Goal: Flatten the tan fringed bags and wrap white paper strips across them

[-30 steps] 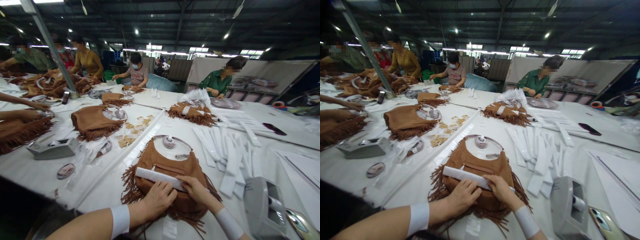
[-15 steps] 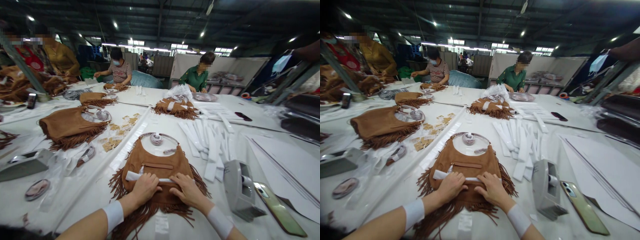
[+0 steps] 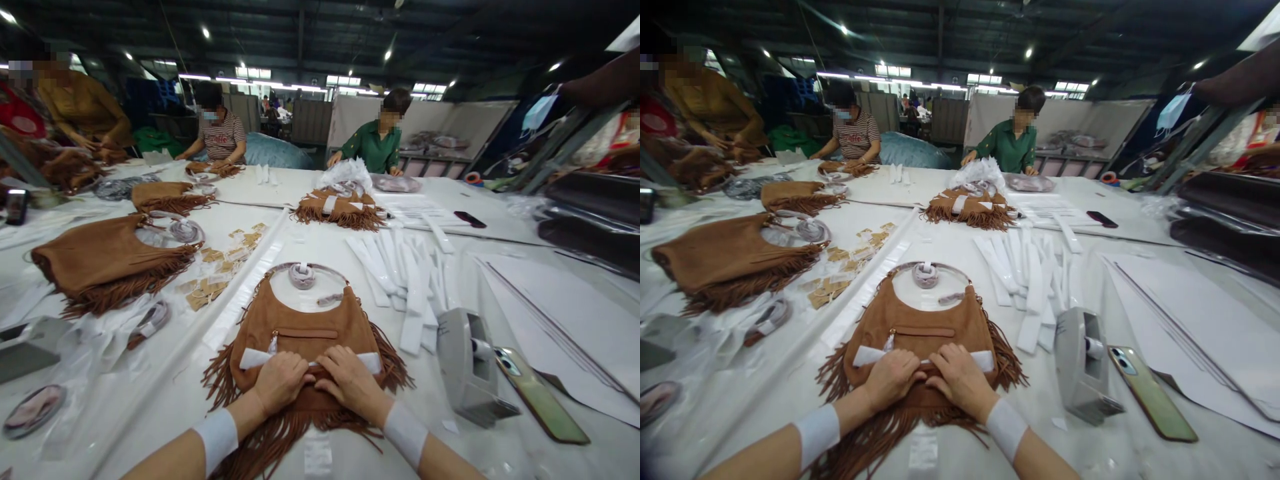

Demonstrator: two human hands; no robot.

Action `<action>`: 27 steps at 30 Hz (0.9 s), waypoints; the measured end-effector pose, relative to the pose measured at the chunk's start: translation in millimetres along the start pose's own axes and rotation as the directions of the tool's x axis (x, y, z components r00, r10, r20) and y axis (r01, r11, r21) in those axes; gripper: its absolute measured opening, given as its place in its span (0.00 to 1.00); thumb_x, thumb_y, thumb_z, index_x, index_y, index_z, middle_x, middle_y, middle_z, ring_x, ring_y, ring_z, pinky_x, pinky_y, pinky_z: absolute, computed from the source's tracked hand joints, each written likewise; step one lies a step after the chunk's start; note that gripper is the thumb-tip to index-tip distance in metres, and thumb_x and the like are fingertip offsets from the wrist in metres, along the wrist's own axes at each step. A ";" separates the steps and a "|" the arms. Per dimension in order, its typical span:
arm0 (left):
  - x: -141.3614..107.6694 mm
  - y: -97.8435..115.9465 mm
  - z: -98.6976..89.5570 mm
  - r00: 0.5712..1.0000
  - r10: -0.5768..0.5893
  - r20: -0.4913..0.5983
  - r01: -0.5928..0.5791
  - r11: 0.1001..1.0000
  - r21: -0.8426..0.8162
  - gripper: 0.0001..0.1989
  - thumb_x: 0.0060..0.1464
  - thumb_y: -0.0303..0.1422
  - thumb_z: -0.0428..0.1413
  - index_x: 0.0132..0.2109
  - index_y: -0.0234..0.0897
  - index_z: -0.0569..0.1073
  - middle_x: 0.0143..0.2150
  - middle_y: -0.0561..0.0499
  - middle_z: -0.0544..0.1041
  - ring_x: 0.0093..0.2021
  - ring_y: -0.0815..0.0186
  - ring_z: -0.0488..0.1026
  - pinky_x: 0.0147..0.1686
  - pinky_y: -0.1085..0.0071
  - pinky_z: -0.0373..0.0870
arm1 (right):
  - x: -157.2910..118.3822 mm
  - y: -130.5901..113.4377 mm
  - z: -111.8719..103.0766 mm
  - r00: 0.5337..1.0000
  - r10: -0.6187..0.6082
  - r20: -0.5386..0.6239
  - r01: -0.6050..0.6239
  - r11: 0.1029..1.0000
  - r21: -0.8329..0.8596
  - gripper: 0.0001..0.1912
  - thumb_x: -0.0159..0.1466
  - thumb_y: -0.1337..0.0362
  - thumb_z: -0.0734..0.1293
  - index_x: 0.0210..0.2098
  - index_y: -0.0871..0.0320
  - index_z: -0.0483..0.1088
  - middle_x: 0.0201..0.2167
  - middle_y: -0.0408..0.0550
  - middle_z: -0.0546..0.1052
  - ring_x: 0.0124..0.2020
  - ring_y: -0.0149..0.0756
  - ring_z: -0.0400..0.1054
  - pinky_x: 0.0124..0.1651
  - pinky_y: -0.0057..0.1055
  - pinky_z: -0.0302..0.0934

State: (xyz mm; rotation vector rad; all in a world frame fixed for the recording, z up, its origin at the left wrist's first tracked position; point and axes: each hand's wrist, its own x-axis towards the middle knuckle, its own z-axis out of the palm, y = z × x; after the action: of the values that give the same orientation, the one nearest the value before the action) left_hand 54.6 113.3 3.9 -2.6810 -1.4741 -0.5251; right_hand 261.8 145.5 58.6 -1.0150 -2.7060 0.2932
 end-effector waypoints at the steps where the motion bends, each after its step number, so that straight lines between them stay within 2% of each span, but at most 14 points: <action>1: -0.1 0.2 0.3 1.000 -0.005 0.002 0.005 1.000 -0.004 0.16 0.66 0.41 0.42 0.35 0.37 0.66 0.30 0.49 0.70 0.31 0.62 0.68 0.31 0.67 0.62 | 1.1 -1.9 1.4 1.000 0.006 0.020 -0.006 1.000 -0.015 0.12 0.62 0.55 0.67 0.41 0.56 0.68 0.39 0.47 0.72 0.39 0.38 0.63 0.40 0.35 0.58; 4: 0.9 1.1 0.5 1.000 -0.025 0.018 0.025 0.999 -0.031 0.15 0.66 0.39 0.42 0.35 0.38 0.66 0.30 0.50 0.71 0.31 0.62 0.68 0.31 0.67 0.62 | 2.5 -3.9 6.7 0.999 0.033 0.034 -0.031 0.997 -0.072 0.10 0.63 0.56 0.65 0.37 0.57 0.68 0.36 0.47 0.71 0.36 0.38 0.63 0.38 0.35 0.57; 9: 3.7 0.5 2.3 0.995 -0.084 0.053 0.087 0.994 -0.064 0.14 0.66 0.38 0.43 0.34 0.38 0.66 0.30 0.50 0.71 0.31 0.62 0.70 0.31 0.67 0.63 | 5.0 1.6 16.6 0.999 0.035 0.027 -0.031 0.992 -0.124 0.06 0.64 0.61 0.65 0.36 0.58 0.68 0.34 0.47 0.71 0.36 0.38 0.62 0.38 0.35 0.56; 16: 11.3 -2.3 5.2 0.972 -0.188 0.142 0.202 0.975 -0.093 0.10 0.65 0.35 0.45 0.36 0.39 0.66 0.31 0.51 0.72 0.32 0.61 0.71 0.32 0.67 0.64 | 14.6 17.1 26.3 0.999 0.041 0.033 -0.041 0.999 -0.030 0.09 0.67 0.61 0.61 0.35 0.58 0.70 0.33 0.47 0.71 0.34 0.36 0.62 0.37 0.33 0.55; 20: 19.4 -1.8 -5.2 0.972 -0.217 0.093 0.223 0.973 -0.064 0.09 0.64 0.36 0.46 0.38 0.38 0.68 0.36 0.49 0.73 0.37 0.60 0.69 0.37 0.64 0.65 | 19.4 23.0 26.1 0.997 0.048 0.059 -0.050 0.998 0.026 0.12 0.68 0.60 0.59 0.37 0.57 0.71 0.33 0.47 0.72 0.36 0.36 0.63 0.40 0.33 0.55; 22: 19.0 -3.0 -12.2 0.986 -0.155 0.053 0.159 0.985 -0.066 0.07 0.63 0.34 0.48 0.41 0.39 0.69 0.41 0.48 0.73 0.41 0.59 0.68 0.41 0.61 0.65 | 19.6 23.1 25.9 0.997 0.061 0.057 -0.063 0.998 0.026 0.13 0.68 0.60 0.58 0.37 0.56 0.71 0.33 0.47 0.73 0.35 0.35 0.64 0.39 0.33 0.55; 24: 12.6 -5.6 -17.4 0.999 0.000 0.041 0.004 0.996 -0.089 0.07 0.63 0.32 0.47 0.44 0.39 0.70 0.46 0.49 0.73 0.45 0.59 0.67 0.48 0.59 0.62 | 18.5 21.6 26.3 0.997 0.064 0.043 -0.065 0.998 0.013 0.14 0.69 0.60 0.56 0.37 0.55 0.72 0.32 0.47 0.73 0.34 0.35 0.64 0.38 0.33 0.55; 26: 1.6 -8.6 -18.9 0.991 0.129 0.042 -0.124 0.988 -0.094 0.11 0.64 0.30 0.46 0.50 0.39 0.69 0.52 0.48 0.72 0.49 0.59 0.66 0.52 0.56 0.59 | 17.5 20.2 26.5 0.998 0.062 0.031 -0.063 0.998 0.014 0.14 0.69 0.60 0.56 0.39 0.54 0.73 0.31 0.47 0.74 0.34 0.36 0.65 0.38 0.33 0.55; 27: -4.2 -9.8 -18.2 0.988 0.148 0.042 -0.144 0.986 -0.084 0.14 0.63 0.30 0.46 0.54 0.39 0.67 0.56 0.48 0.70 0.51 0.57 0.65 0.53 0.54 0.58 | 18.2 20.2 26.0 0.997 0.066 0.032 -0.067 0.997 0.030 0.15 0.69 0.60 0.56 0.38 0.54 0.73 0.30 0.46 0.74 0.33 0.36 0.66 0.37 0.33 0.56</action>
State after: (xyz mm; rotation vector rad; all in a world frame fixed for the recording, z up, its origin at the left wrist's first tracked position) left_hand 39.4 111.7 18.5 -2.8550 -1.2791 -0.5251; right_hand 253.6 169.9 31.1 -1.1028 -2.6899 0.3643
